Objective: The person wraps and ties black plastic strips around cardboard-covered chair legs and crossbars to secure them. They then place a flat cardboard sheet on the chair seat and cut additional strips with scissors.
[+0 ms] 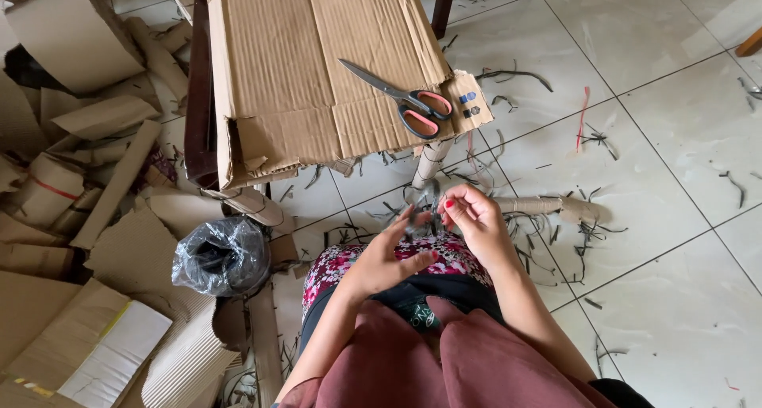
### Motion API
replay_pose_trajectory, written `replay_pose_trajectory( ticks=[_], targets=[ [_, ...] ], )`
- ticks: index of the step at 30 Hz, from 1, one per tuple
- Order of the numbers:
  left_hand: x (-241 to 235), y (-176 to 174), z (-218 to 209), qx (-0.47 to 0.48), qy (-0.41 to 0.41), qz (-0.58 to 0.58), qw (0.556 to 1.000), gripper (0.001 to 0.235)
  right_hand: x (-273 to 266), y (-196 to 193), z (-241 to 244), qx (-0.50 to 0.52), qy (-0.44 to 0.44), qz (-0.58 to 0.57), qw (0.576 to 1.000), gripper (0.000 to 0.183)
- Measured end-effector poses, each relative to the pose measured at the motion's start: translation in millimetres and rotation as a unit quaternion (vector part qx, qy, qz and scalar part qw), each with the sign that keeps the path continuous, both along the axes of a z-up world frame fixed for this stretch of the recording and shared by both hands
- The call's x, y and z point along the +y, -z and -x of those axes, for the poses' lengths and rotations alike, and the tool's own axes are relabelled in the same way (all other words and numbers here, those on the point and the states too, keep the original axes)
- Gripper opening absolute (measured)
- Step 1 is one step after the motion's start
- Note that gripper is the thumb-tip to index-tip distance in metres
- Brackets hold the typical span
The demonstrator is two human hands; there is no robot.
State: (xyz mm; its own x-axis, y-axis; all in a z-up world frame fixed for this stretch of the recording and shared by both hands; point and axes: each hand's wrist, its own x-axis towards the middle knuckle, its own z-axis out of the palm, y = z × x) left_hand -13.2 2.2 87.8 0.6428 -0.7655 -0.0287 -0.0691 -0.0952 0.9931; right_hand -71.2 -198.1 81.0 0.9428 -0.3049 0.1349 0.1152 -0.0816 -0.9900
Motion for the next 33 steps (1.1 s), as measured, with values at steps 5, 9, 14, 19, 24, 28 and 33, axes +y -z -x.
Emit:
replay_pose_trajectory(
  ticks=[5, 9, 14, 19, 24, 28, 33],
  targets=[
    [-14, 4, -3, -0.01, -0.13, -0.06, 0.99, 0.041, 6, 8, -1, 0.012, -0.011, 0.066, 0.998, 0.011],
    [-11, -2, -3, -0.047, -0.225, -0.141, 0.963, 0.023, -2, 28, 0, -0.025, -0.01, 0.062, 0.998, 0.016],
    [-5, 53, -14, -0.083, -0.275, -0.223, 0.932, 0.024, 0, 0, 0, -0.07, -0.012, -0.048, 0.996, 0.02],
    [12, 75, -28, -0.057, -0.279, -0.234, 0.929, 0.025, -13, 18, -1, -0.101, -0.024, -0.232, 0.967, 0.014],
    [12, 46, -24, 0.22, -0.261, 0.098, 0.935, 0.039, -24, 48, -1, -0.008, 0.013, 0.094, 0.995, 0.013],
    [21, 39, -28, 0.097, -0.261, 0.095, 0.956, 0.05, -17, 58, -1, 0.022, 0.036, 0.261, 0.964, 0.024],
    [25, 11, -25, 0.027, -0.256, 0.005, 0.966, 0.019, -36, 47, -40, 0.012, 0.086, 0.376, 0.923, 0.016]
  ],
)
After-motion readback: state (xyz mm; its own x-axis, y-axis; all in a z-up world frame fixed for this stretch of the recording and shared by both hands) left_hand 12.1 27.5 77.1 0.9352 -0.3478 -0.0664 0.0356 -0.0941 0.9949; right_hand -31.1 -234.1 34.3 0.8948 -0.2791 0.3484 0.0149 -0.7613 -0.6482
